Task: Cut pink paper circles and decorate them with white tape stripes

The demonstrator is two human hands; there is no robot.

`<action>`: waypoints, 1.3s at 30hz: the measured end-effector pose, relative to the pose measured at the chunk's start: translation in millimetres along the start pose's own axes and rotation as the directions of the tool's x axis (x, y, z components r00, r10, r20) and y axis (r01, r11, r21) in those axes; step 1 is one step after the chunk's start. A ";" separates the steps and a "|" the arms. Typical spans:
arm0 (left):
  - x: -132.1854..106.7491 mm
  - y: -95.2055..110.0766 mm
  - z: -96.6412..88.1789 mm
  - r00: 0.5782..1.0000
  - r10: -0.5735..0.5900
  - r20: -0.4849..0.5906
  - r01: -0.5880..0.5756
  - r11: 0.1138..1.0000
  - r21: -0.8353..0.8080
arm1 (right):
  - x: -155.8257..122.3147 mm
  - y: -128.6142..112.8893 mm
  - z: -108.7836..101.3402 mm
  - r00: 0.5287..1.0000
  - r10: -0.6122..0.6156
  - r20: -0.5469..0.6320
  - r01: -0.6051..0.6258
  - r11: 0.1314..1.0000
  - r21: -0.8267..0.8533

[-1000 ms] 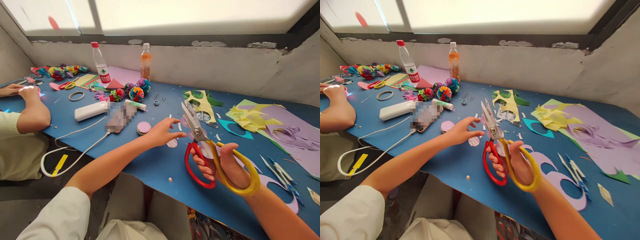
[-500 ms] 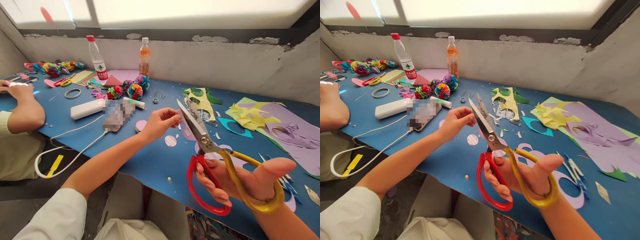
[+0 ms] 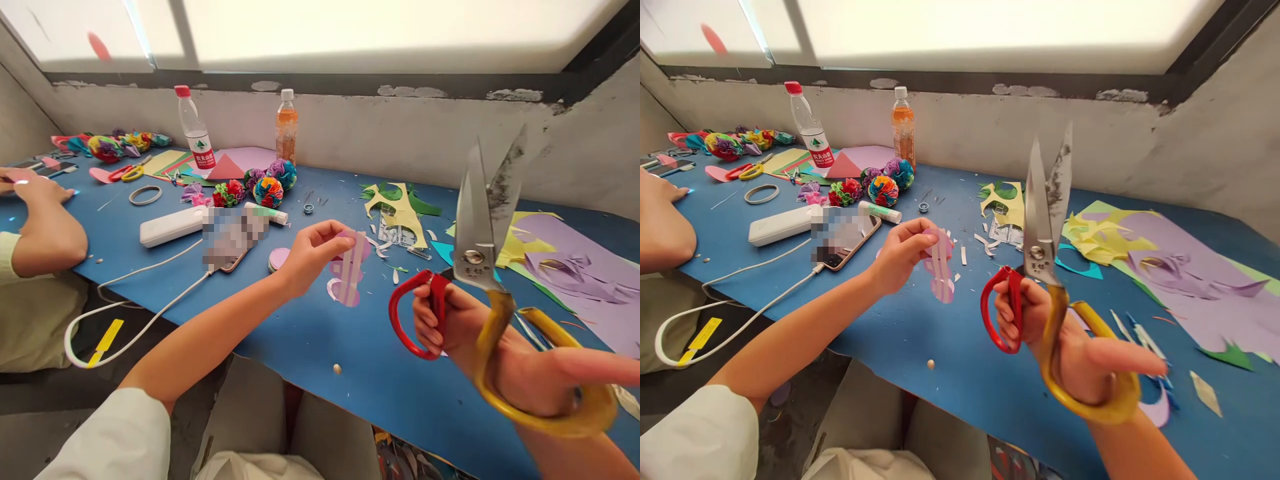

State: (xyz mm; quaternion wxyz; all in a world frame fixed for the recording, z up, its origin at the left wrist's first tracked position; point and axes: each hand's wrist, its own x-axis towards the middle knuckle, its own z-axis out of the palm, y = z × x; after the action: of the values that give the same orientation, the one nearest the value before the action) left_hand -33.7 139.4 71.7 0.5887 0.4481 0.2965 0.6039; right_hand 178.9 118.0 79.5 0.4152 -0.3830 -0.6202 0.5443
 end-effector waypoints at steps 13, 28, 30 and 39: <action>-23.3 -7.1 11.5 0.893 -0.274 0.356 0.109 0.902 0.418 | -8.9 13.0 14.2 0.982 0.055 -0.181 -0.049 0.998 0.037; -16.0 -8.6 8.8 0.762 -0.428 0.486 0.536 0.838 -0.103 | -9.2 0.6 17.1 0.918 0.088 -0.388 0.054 0.939 0.341; -17.0 -6.9 8.4 0.823 -0.374 0.428 0.455 0.884 -0.103 | -9.3 0.4 17.4 0.909 0.108 -0.402 0.052 0.929 0.367; -34.7 -13.7 24.6 0.881 -0.178 0.438 0.117 0.980 0.162 | -11.4 1.6 19.6 0.913 0.100 -0.395 0.024 0.954 0.298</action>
State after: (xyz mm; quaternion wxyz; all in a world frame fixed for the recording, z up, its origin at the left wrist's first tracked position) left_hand -9.0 103.1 63.3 0.6550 0.5891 0.2244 0.4166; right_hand 164.7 100.7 75.6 0.5766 -0.4332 -0.4242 0.5477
